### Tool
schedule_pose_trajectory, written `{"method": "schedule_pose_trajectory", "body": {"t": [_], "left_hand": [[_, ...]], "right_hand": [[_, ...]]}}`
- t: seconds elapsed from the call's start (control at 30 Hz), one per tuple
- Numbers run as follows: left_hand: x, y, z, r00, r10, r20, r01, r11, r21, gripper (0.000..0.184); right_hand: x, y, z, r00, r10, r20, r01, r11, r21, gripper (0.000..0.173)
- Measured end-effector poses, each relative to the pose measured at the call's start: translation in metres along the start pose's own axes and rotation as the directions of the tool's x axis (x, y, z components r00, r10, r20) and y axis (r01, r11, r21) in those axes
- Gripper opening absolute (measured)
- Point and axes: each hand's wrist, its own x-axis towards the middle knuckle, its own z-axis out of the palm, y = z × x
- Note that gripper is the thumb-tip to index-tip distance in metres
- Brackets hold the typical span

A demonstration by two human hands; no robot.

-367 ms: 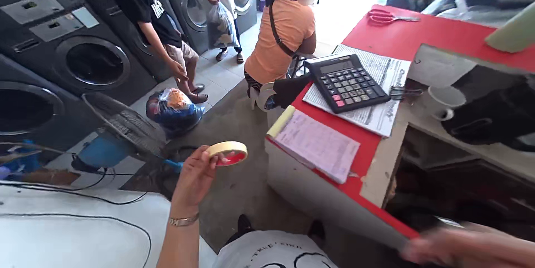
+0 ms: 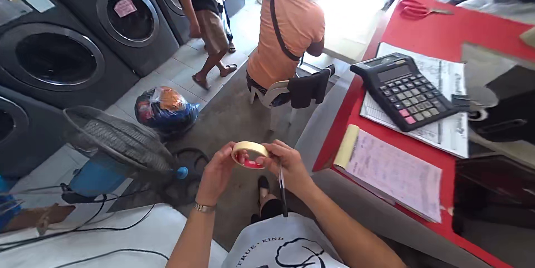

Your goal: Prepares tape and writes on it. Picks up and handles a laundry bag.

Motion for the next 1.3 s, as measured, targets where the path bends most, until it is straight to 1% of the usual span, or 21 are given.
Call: {"method": "schedule_pose_trajectory", "body": {"t": [0.07,0.1,0.13,0.2,0.23,0.33,0.43,0.5,0.53,0.57,0.63,0.67,0.7,0.77,0.87,0.97,1.0,1.07,1.17,1.23,1.3], "left_hand": [[0.028,0.006,-0.017,0.995,-0.089,0.04,0.072,0.947,0.313,0.04],[0.042,0.008,-0.023,0.992,-0.107,0.073,0.075,0.935,0.347,0.035],[0.056,0.01,-0.029,0.988,-0.114,0.102,0.08,0.954,0.289,0.029],[0.082,0.01,-0.036,0.975,-0.132,0.182,0.131,0.991,0.015,0.016],[0.095,0.007,-0.038,0.962,-0.144,0.231,0.176,0.976,-0.125,0.014],[0.132,-0.016,-0.034,0.946,-0.198,0.257,0.305,0.811,-0.498,0.014],[0.167,-0.034,-0.034,0.919,-0.258,0.3,0.393,0.682,-0.617,0.018],[0.19,-0.034,-0.044,0.872,-0.323,0.368,0.487,0.649,-0.585,0.029],[0.205,-0.03,-0.052,0.84,-0.348,0.416,0.534,0.665,-0.522,0.036],[0.222,-0.024,-0.061,0.81,-0.368,0.458,0.559,0.721,-0.409,0.042],[0.259,-0.01,-0.073,0.737,-0.419,0.531,0.508,0.861,-0.026,0.04],[0.275,-0.004,-0.076,0.696,-0.452,0.558,0.48,0.871,0.107,0.034],[0.291,0.001,-0.08,0.659,-0.464,0.593,0.482,0.865,0.141,0.028],[0.325,0.01,-0.09,0.611,-0.408,0.679,0.559,0.829,-0.005,0.018],[0.357,0.018,-0.101,0.624,-0.357,0.695,0.705,0.64,-0.304,0.022],[0.375,0.026,-0.114,0.598,-0.418,0.684,0.771,0.533,-0.348,0.026],[0.383,0.029,-0.119,0.578,-0.44,0.687,0.78,0.544,-0.308,0.027],[0.403,0.038,-0.126,0.56,-0.489,0.669,0.727,0.677,-0.114,0.028],[0.429,0.055,-0.123,0.539,-0.482,0.691,0.509,0.84,0.188,0.03],[0.442,0.062,-0.119,0.548,-0.441,0.711,0.429,0.878,0.214,0.023],[0.453,0.063,-0.12,0.575,-0.394,0.717,0.466,0.878,0.109,0.019]], "right_hand": [[0.019,0.016,0.005,0.999,0.054,-0.008,-0.054,0.999,-0.002,0.036],[0.027,0.024,0.008,0.998,0.063,-0.022,-0.062,0.998,0.028,0.037],[0.035,0.029,0.008,0.997,0.07,-0.035,-0.067,0.994,0.084,0.037],[0.048,0.036,0.007,0.992,0.107,-0.072,-0.087,0.967,0.241,0.036],[0.053,0.037,0.007,0.987,0.128,-0.098,-0.093,0.95,0.299,0.036],[0.066,0.044,0.007,0.976,0.162,-0.147,-0.096,0.921,0.377,0.032],[0.079,0.057,0.01,0.952,0.214,-0.22,-0.093,0.885,0.457,0.027],[0.091,0.062,0.005,0.929,0.257,-0.266,-0.098,0.865,0.492,0.028],[0.1,0.063,0.001,0.919,0.272,-0.285,-0.104,0.866,0.489,0.03],[0.111,0.064,-0.004,0.913,0.282,-0.296,-0.122,0.879,0.461,0.03],[0.136,0.068,-0.008,0.907,0.303,-0.292,-0.183,0.909,0.376,0.031],[0.148,0.07,-0.007,0.904,0.315,-0.29,-0.206,0.914,0.349,0.03],[0.16,0.073,-0.004,0.902,0.313,-0.298,-0.208,0.919,0.335,0.029],[0.187,0.076,0.002,0.902,0.258,-0.348,-0.138,0.933,0.332,0.027],[0.222,0.079,0.013,0.898,0.162,-0.409,-0.01,0.937,0.35,0.025],[0.249,0.082,0.017,0.885,0.184,-0.429,-0.007,0.924,0.382,0.028],[0.256,0.085,0.017,0.876,0.208,-0.435,-0.016,0.914,0.406,0.027],[0.268,0.089,0.012,0.856,0.268,-0.441,-0.065,0.904,0.423,0.025],[0.291,0.089,0.001,0.851,0.328,-0.41,-0.16,0.905,0.393,0.023],[0.306,0.093,-0.005,0.867,0.313,-0.388,-0.141,0.901,0.411,0.023],[0.318,0.1,-0.015,0.91,0.238,-0.339,-0.082,0.906,0.416,0.028]]}}
